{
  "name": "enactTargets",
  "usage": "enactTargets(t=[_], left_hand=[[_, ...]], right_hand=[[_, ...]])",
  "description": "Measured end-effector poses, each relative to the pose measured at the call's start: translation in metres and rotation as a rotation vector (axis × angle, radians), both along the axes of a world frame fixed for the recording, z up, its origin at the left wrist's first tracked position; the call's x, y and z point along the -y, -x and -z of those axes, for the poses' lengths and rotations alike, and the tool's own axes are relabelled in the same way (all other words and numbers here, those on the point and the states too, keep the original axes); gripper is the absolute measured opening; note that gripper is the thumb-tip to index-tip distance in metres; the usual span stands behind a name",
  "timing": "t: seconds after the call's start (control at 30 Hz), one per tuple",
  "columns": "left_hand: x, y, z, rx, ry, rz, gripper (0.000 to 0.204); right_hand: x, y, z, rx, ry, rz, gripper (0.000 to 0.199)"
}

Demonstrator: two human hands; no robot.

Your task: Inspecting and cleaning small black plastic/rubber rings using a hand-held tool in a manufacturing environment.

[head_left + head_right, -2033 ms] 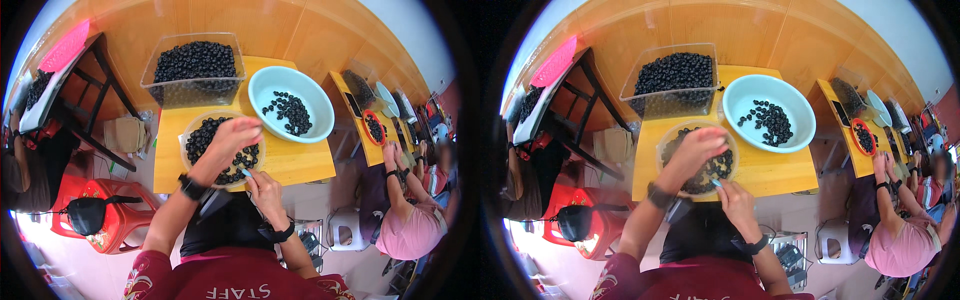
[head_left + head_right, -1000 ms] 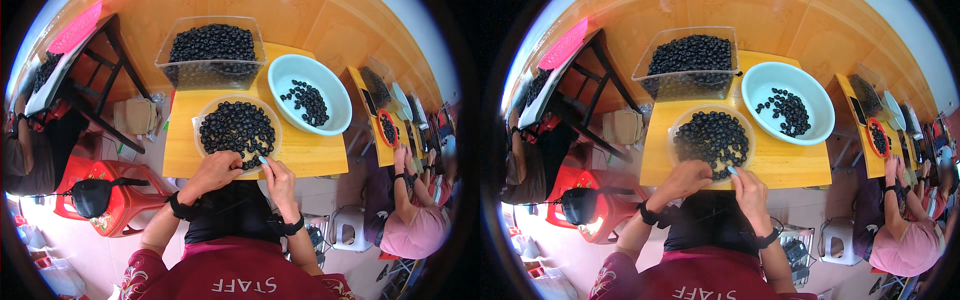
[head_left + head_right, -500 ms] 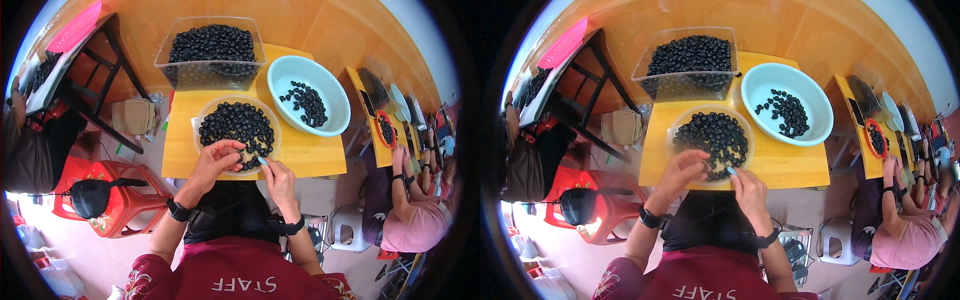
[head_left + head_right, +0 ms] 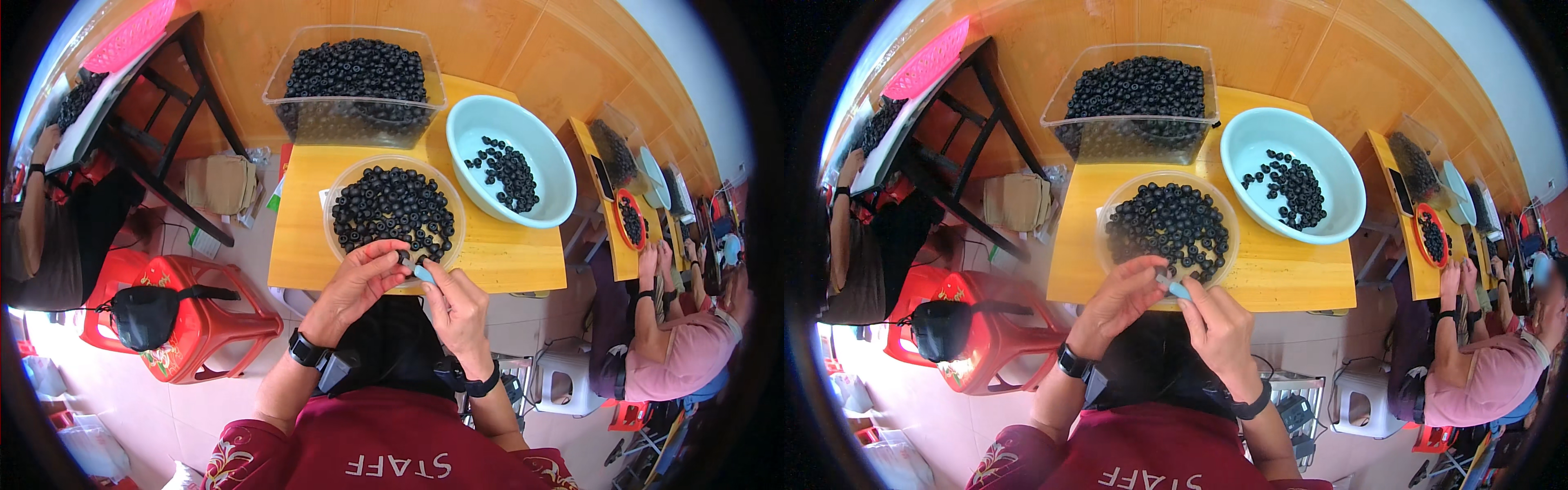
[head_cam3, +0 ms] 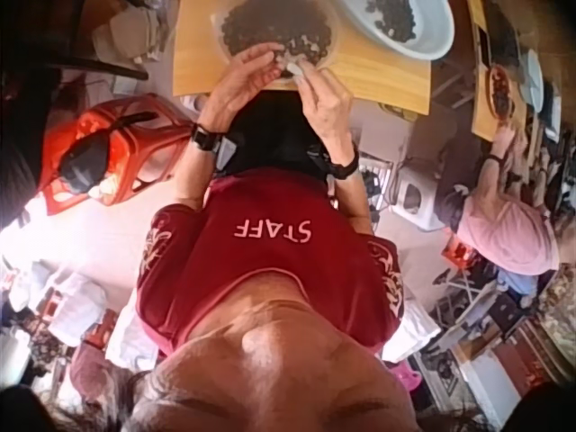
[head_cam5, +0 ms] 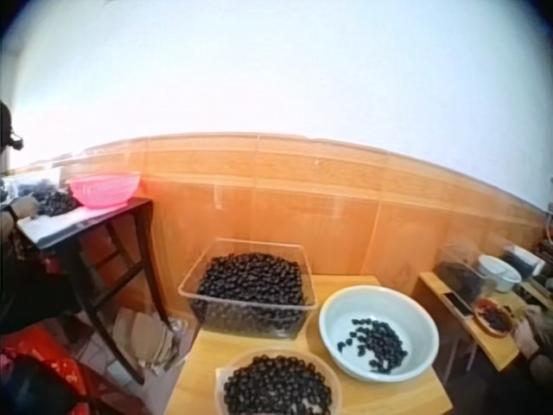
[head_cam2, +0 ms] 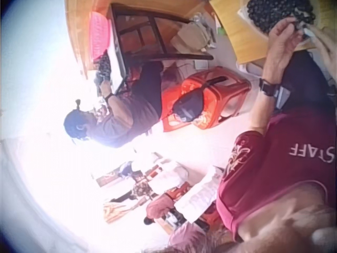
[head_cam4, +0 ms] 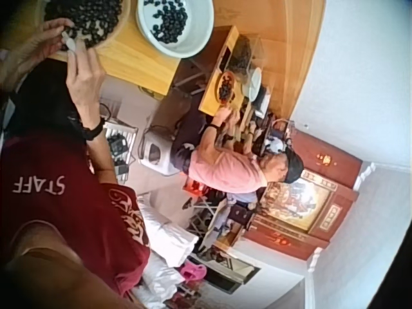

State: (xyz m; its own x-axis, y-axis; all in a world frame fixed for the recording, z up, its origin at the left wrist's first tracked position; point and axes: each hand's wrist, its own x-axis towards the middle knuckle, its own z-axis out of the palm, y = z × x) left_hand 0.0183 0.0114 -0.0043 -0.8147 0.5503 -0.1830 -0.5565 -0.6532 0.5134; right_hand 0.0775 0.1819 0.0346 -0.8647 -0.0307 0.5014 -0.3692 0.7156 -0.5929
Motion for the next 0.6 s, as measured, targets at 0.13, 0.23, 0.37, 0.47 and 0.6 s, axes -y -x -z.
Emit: enactTargets(t=[0.13, 0.23, 0.37, 0.47, 0.6], left_hand=[[-0.0024, -0.0022, 0.0011, 0.028, 0.002, -0.038, 0.023], [-0.0035, -0.0035, 0.0002, 0.049, -0.005, -0.045, 0.022], [-0.0029, -0.0044, -0.0016, 0.043, -0.045, -0.02, 0.022], [-0.0029, -0.0052, -0.0021, 0.068, -0.072, -0.011, 0.021], [-0.0031, -0.0066, -0.003, 0.108, -0.116, -0.002, 0.019]], right_hand=[[-0.0016, -0.0011, 0.0029, -0.022, -0.024, -0.027, 0.027], [-0.0033, -0.0002, 0.0052, -0.038, -0.028, -0.033, 0.027], [-0.0047, 0.0013, 0.0066, -0.06, -0.046, -0.035, 0.028], [-0.005, 0.0011, 0.0063, -0.064, -0.048, -0.033, 0.028], [-0.0048, 0.0007, 0.0055, -0.06, -0.037, -0.03, 0.029]])
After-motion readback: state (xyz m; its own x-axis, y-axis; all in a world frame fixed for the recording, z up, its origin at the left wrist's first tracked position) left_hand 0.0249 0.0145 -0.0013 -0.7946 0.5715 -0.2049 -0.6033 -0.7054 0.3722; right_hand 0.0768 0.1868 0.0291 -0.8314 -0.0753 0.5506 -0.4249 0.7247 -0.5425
